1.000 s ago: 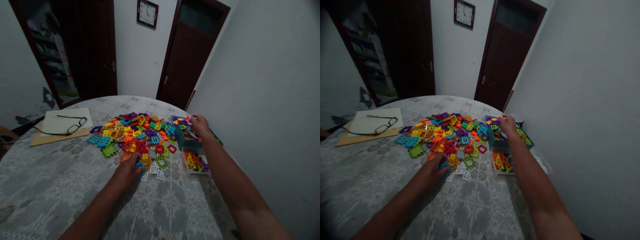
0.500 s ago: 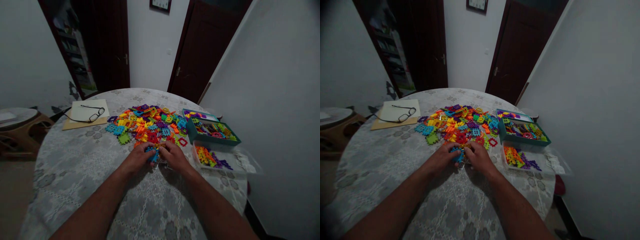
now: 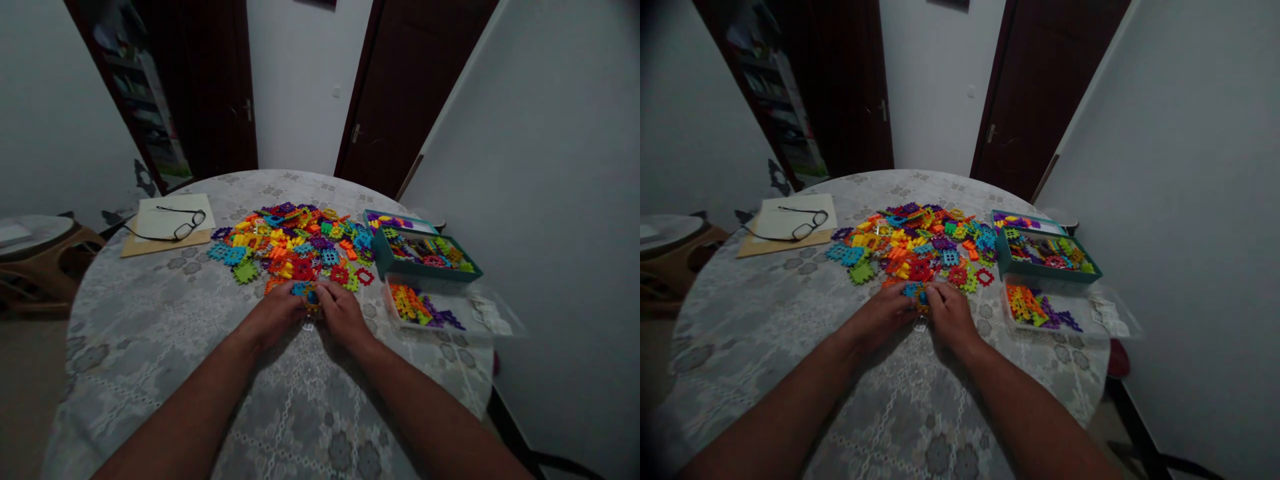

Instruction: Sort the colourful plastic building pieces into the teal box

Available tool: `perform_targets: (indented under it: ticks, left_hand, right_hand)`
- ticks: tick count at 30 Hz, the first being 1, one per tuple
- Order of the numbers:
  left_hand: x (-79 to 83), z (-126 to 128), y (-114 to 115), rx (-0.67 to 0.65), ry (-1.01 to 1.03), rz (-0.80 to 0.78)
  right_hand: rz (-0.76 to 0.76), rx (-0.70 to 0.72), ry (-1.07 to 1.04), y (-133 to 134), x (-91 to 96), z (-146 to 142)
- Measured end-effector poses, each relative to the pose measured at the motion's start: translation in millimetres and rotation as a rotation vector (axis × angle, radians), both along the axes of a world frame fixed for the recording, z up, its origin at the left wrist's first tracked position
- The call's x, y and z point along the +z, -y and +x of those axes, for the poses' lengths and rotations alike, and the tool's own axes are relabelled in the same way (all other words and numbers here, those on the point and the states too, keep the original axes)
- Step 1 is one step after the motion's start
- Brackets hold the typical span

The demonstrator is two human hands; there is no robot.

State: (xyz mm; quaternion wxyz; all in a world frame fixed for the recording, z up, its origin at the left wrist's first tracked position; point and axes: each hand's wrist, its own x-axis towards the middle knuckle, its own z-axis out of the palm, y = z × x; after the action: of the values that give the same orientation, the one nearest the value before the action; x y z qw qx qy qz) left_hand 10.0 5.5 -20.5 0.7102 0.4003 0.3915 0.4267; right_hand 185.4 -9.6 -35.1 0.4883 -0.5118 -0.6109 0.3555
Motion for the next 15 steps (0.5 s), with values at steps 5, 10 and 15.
perform_targets:
  ticks: [5, 10, 15]
  left_hand:
    - [-3.0, 2, 3, -0.025, -0.023, -0.021]
    - [4.6, 1, 5, -0.065, 0.029, -0.090]
    - [3.7, 3, 2, 0.002, 0.031, -0.109]
  right_hand:
    - [0.098, -0.028, 0.179, 1, 0.5, -11]
    - [0.025, -0.090, 0.149, -1, -5.8, -7]
    - [0.122, -0.065, 0.284, -6, 5.6, 11]
